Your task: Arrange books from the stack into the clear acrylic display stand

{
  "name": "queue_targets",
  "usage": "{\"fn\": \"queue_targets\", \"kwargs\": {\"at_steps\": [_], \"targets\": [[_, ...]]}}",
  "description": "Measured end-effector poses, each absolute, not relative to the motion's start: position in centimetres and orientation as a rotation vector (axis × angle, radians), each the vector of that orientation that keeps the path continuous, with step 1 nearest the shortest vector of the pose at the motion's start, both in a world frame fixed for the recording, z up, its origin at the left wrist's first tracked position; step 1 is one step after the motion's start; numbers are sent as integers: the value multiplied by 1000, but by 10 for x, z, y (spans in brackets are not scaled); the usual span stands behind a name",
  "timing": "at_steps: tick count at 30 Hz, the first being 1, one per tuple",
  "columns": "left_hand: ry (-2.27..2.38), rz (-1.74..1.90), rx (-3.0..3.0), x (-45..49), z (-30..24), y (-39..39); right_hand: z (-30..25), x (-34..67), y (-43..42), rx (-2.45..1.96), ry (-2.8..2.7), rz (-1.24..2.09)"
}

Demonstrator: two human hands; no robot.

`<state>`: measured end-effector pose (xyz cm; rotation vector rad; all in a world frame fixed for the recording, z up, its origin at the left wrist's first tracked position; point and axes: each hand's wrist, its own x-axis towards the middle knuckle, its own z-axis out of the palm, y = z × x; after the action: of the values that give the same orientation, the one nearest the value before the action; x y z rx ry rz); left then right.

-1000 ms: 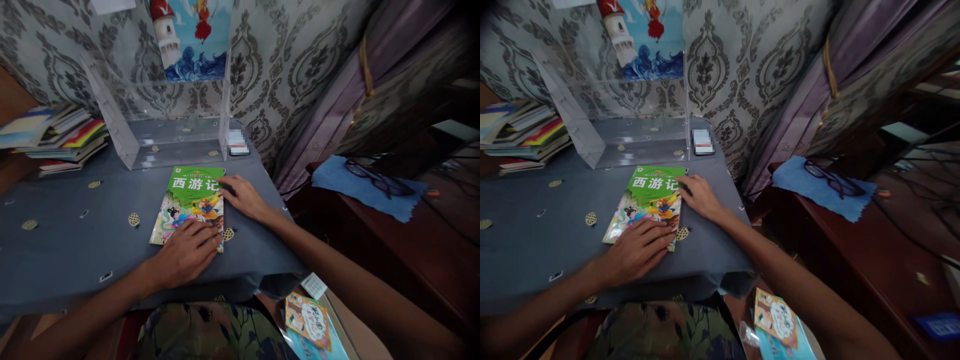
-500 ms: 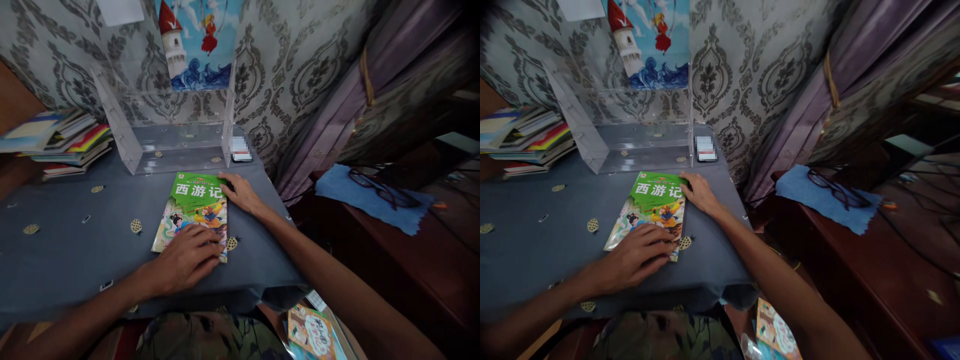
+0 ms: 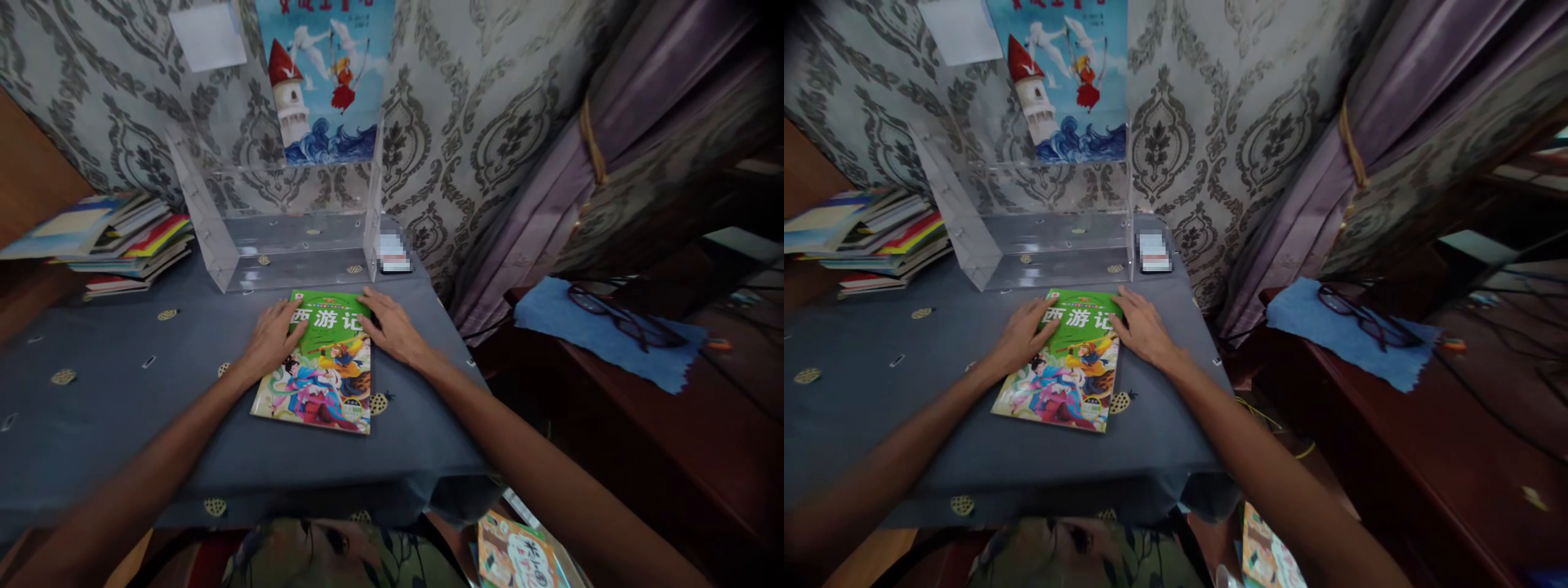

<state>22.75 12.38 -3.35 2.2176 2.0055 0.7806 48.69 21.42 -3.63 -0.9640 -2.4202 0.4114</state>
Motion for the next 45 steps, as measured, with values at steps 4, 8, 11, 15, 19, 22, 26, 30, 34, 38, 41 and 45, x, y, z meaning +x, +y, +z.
{"fn": "queue_targets", "kwargs": {"at_steps": [4,8,11,15,19,22,26,30,34,38,41,45], "targets": [[1941,894,2171,229,-29,119,-33,487,204,-1036,-2462,369],[1842,1074,1910,227,-23,121,-30,486,197,-1062,-2481,352],[1628,1323,1555,224,-21,126,-32,486,197,-1034,-2468,360],[1454,1498,979,225,-21,128,-36,487,199,-1007,-2454,389],[1292,1393,710,230,-16,125,-36,487,199,-976,-2467,460],[1236,1356,660,235,-11,122,-35,486,197,-987,-2473,521],[1202,1405,630,242,-7,118,-36,487,195,-964,-2436,627],[1191,1467,548,246,-5,116,-43,483,192,-965,-2304,717],[1149,1525,433,252,-4,114,-49,471,189,-984,-2118,805],[1124,1566,314,255,-2,113,-46,458,183,-973,-1970,957],[1139,1602,258,254,-1,112,-41,451,177,-944,-1857,1050],[1176,1629,250,252,0,112,-37,447,171,-957,-1663,1149]]}}
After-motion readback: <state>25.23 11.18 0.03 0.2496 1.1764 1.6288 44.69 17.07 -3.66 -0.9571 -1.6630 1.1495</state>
